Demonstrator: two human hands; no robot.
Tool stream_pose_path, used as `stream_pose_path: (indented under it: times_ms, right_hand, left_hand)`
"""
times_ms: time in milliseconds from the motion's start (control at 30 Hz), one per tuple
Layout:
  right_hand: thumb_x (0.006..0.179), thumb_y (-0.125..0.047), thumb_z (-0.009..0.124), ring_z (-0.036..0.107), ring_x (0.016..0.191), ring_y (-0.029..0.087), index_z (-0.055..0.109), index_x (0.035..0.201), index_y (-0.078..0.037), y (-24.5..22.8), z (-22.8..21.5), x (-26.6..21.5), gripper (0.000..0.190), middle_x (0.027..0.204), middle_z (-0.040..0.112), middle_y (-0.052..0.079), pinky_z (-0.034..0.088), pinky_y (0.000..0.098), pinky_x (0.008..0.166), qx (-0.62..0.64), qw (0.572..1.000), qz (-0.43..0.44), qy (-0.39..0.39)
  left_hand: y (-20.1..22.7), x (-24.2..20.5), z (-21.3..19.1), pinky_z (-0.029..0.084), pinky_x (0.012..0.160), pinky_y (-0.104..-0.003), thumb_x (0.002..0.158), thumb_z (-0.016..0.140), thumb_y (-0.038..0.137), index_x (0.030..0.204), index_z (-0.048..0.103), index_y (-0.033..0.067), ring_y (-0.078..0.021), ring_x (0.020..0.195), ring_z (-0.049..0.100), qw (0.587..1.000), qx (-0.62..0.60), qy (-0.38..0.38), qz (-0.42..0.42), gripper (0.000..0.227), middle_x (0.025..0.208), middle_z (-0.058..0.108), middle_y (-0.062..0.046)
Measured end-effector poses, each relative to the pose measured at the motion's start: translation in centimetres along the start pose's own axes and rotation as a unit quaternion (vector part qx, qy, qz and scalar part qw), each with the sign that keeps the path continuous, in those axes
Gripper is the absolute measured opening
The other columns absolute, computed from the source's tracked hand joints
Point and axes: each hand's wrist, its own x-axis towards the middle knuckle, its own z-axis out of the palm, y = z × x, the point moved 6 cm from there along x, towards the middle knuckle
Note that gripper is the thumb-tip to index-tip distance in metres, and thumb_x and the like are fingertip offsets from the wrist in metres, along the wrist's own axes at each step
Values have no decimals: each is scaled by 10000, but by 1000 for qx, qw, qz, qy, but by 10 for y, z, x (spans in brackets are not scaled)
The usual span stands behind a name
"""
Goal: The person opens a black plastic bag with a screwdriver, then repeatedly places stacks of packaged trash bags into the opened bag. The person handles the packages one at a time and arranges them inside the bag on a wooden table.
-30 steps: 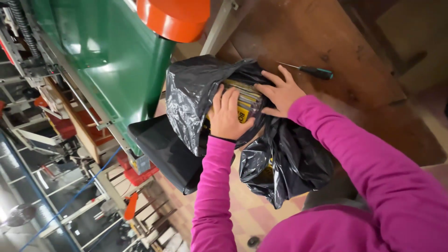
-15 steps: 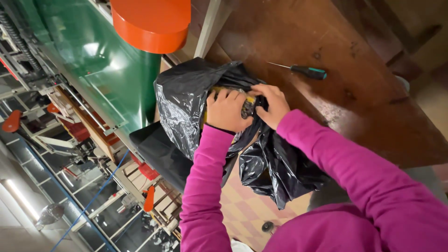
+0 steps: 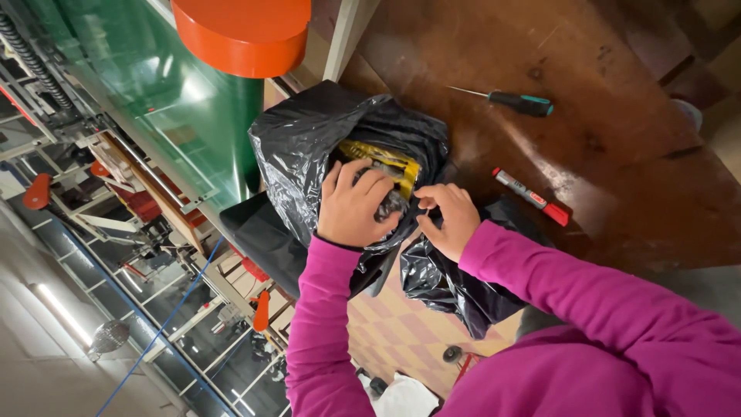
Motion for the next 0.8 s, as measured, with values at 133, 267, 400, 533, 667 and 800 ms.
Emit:
stream_pose_path:
  times_ms: [133,267,400,533,667,800]
  right_hand:
    - [792,-92,753,622,952,259,598,1205,-79,-5,4,0,442,979,679,46,434,403,865,-18,1000,-7,-13]
    - [787,-111,751,620,975,254,594,1231,-77,-8,9,-1,472,1006,679,37,435,404,872,-18,1000,-12,-17]
    - [788,-125,744,619,978,254,601,1261,-65,-16,13,0,498,1021,658,55,432,405,861,-16,999,-26,-34]
    - [793,-132,730,607,925,248,605,1309,-55,-14,20,1,536,1005,623,65,440,402,850,-14,998,-14,-54]
    - [782,-128,730,589,888,259,591,1326,-45,-10,22,2,568,959,594,69,441,407,833,-22,998,-2,-56]
    - [787,-135,731,585,903,264,584,1322,-36,-6,25,2,563,960,588,72,440,412,836,-24,998,-9,-53]
  left_hand:
    - [-2,-11,-2,376,1124,-552,692,821,333,1079,703,158,-272,1258,556,1000,-3,18,-6,441,1157,666,8]
    - [-1,-13,-6,390,1126,-517,718,815,315,1090,711,153,-263,1245,568,999,5,49,0,419,1165,681,17]
    - [-1,-17,-2,414,1103,-483,740,806,298,1081,716,146,-249,1230,581,998,6,55,-3,384,1162,689,16]
    - [4,-22,-1,434,1058,-446,768,794,264,1068,721,124,-232,1187,619,995,20,96,8,339,1161,704,5]
    - [12,-31,5,460,1007,-399,841,822,242,1069,727,99,-210,1155,665,984,75,161,31,285,1169,713,-14]
    - [16,-37,10,473,998,-387,873,839,231,1064,733,94,-202,1150,679,976,108,184,35,258,1180,724,-23]
